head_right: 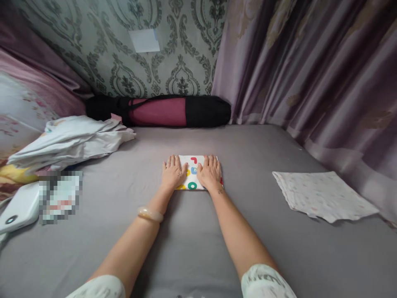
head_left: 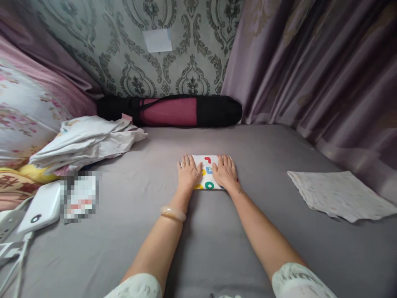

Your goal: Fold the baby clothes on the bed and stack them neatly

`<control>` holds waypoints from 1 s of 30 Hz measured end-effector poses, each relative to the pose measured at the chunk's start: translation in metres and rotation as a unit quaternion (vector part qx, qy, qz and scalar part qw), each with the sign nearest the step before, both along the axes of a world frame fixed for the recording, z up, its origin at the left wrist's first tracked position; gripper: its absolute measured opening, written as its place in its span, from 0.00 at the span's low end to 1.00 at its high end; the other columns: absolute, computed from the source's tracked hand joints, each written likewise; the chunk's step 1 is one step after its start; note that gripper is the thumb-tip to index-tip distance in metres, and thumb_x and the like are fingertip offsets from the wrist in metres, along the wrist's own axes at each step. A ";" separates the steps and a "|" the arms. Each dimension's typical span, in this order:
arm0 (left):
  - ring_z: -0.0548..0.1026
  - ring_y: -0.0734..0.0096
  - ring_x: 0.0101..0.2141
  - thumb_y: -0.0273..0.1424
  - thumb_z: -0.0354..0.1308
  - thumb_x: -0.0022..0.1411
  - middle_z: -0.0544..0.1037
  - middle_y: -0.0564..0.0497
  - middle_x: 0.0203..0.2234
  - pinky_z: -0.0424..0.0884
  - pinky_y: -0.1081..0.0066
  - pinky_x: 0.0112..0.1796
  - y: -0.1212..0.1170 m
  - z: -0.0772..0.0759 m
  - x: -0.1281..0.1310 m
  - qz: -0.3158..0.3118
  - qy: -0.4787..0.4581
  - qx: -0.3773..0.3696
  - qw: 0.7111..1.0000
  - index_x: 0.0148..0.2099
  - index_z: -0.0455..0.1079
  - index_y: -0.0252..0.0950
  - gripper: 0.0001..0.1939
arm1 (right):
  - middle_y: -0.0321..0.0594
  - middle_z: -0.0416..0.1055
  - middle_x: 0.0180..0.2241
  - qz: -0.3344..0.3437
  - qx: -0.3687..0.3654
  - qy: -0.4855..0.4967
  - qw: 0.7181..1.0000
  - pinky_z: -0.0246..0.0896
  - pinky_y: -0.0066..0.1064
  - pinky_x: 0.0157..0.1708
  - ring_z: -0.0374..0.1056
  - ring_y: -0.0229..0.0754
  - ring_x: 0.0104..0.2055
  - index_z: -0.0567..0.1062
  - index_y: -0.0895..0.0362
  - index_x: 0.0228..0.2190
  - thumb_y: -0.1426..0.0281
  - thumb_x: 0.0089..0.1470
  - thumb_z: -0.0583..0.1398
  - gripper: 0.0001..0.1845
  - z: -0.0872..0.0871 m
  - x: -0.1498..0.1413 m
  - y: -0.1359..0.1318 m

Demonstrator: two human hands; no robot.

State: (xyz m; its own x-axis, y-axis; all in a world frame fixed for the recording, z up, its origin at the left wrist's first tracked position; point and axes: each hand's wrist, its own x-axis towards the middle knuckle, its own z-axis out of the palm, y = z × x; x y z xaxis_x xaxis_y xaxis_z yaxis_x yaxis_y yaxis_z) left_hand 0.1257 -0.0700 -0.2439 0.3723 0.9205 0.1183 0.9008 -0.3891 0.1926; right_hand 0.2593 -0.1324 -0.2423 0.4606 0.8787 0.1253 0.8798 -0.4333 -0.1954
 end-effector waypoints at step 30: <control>0.50 0.59 0.67 0.37 0.36 0.71 0.55 0.42 0.67 0.48 0.48 0.63 -0.025 0.015 -0.032 -0.058 -0.051 -0.055 0.995 0.67 0.55 0.34 0.27 | 0.52 0.45 0.68 0.107 -0.049 0.032 0.993 0.31 0.48 0.66 0.39 0.51 0.70 0.57 0.63 0.64 0.63 0.65 0.44 0.30 0.022 -0.046 -0.006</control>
State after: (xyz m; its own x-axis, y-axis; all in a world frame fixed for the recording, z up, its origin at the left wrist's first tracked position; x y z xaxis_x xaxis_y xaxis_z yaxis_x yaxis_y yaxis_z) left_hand 0.0933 -0.0949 -0.2287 0.4687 0.8812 0.0618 0.8242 -0.4614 0.3283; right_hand 0.2129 -0.1382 -0.2203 0.2668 0.9637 0.0110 0.9406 -0.2579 -0.2209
